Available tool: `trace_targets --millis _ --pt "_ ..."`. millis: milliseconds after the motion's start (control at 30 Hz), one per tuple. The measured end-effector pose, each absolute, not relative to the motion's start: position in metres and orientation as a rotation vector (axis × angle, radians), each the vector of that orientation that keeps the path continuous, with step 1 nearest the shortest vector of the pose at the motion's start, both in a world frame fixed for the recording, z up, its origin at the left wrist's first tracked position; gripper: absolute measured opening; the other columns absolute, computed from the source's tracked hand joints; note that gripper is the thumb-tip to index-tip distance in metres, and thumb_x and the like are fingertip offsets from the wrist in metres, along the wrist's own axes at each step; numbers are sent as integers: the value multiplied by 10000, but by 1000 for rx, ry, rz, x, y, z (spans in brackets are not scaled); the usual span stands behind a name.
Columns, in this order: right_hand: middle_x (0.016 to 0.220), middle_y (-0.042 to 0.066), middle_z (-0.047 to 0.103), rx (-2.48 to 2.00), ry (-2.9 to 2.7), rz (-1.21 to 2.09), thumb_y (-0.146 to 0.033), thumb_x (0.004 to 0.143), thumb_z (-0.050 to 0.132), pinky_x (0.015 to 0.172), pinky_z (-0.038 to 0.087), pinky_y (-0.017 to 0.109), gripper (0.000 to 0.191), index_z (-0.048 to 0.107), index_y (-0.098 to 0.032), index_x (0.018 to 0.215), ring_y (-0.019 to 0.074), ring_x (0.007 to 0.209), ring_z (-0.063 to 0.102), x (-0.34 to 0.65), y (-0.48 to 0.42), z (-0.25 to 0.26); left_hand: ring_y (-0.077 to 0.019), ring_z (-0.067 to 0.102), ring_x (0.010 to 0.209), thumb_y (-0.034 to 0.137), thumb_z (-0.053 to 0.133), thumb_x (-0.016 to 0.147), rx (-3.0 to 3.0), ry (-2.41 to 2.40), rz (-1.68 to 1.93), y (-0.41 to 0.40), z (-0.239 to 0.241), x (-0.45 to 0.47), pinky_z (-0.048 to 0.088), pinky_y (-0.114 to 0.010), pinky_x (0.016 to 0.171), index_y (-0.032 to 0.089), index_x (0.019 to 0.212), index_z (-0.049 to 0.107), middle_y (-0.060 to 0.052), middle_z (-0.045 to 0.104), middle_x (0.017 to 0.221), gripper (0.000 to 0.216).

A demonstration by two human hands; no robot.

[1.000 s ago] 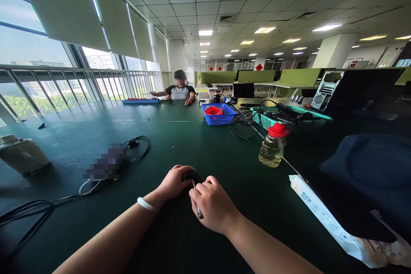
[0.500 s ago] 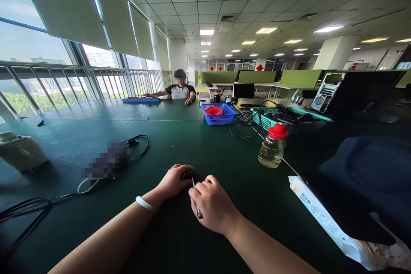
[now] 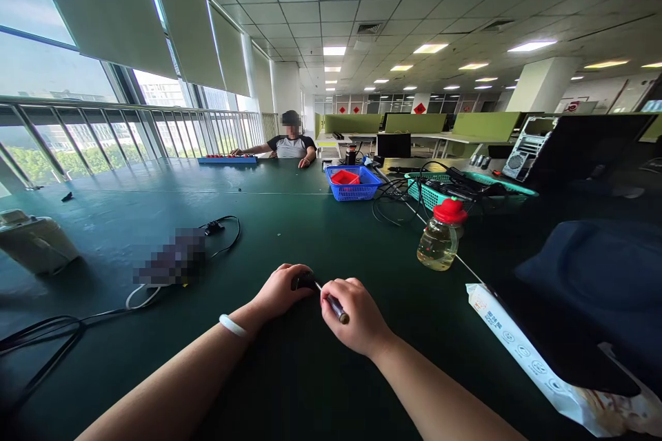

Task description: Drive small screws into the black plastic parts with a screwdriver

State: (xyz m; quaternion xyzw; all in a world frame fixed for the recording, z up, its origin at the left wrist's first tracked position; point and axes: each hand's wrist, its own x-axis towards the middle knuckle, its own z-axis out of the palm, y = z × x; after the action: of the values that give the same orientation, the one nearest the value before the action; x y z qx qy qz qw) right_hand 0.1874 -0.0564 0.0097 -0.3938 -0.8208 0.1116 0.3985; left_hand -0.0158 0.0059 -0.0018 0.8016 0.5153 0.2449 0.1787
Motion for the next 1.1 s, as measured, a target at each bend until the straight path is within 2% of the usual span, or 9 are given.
trace_targets --millis 167,267,400,533,700,833,900,1000,1100 --pt "632 -28 507 -1056 -1765 757 -351 893 508 550 371 261 198 559 -216 757 131 569 479 193 -47 7 -255 605 1110 297 735 756 2258 1467 664 5 0 -16 485 -378 979 262 1122 696 -43 711 1087 370" --pt "599 -43 493 -1049 -1520 951 -435 844 554 548 387 264 240 570 -211 760 121 528 480 195 -38 -1 -255 609 1085 304 737 755 2256 1471 656 5 1 -16 494 -374 955 261 1115 697 -43 710 1064 364" --pt "588 -33 543 -1074 -1302 1081 -503 783 622 543 392 265 311 593 -196 748 111 500 481 197 -29 -8 -256 611 1087 308 746 745 2257 1485 646 5 1 -15 487 -376 972 262 1118 697 -49 704 1084 378" --pt "586 -19 566 -1111 -1245 1071 -534 749 671 540 387 260 357 617 -181 734 105 501 476 198 -28 -9 -257 614 1098 314 750 740 2249 1494 646 5 1 -15 485 -376 985 256 1129 693 -55 703 1102 397" --pt "614 -12 571 -1097 -1356 1006 -508 771 654 539 416 271 326 609 -186 745 120 520 505 197 -32 -5 -250 623 1076 312 745 743 2237 1487 644 6 2 -15 498 -370 966 248 1111 697 -56 706 1083 377" --pt "625 -19 544 -1069 -1591 837 -424 859 561 516 403 260 242 589 -202 767 125 533 502 194 -42 1 -254 623 1075 307 748 738 2243 1484 658 6 0 -15 498 -378 960 248 1095 699 -54 711 1070 365" --pt "660 -9 565 -1044 -1779 666 -329 888 528 545 407 259 178 583 -206 770 131 579 517 193 -48 5 -252 625 1068 312 748 742 2248 1480 668 6 -1 -15 499 -375 954 247 1080 702 -49 715 1057 348" --pt "733 7 616 -958 -2063 302 -190 870 517 688 435 295 105 583 -205 790 150 684 544 189 -57 9 -245 627 1056 306 738 754 2264 1466 685 6 -1 -15 499 -365 948 244 1073 701 -39 722 1039 327" --pt "738 9 609 -878 -2264 4 -127 836 540 754 417 316 98 589 -201 794 154 699 509 184 -62 9 -240 628 1058 289 725 760 2274 1461 695 5 -1 -15 495 -358 957 242 1073 700 -37 722 1042 317"
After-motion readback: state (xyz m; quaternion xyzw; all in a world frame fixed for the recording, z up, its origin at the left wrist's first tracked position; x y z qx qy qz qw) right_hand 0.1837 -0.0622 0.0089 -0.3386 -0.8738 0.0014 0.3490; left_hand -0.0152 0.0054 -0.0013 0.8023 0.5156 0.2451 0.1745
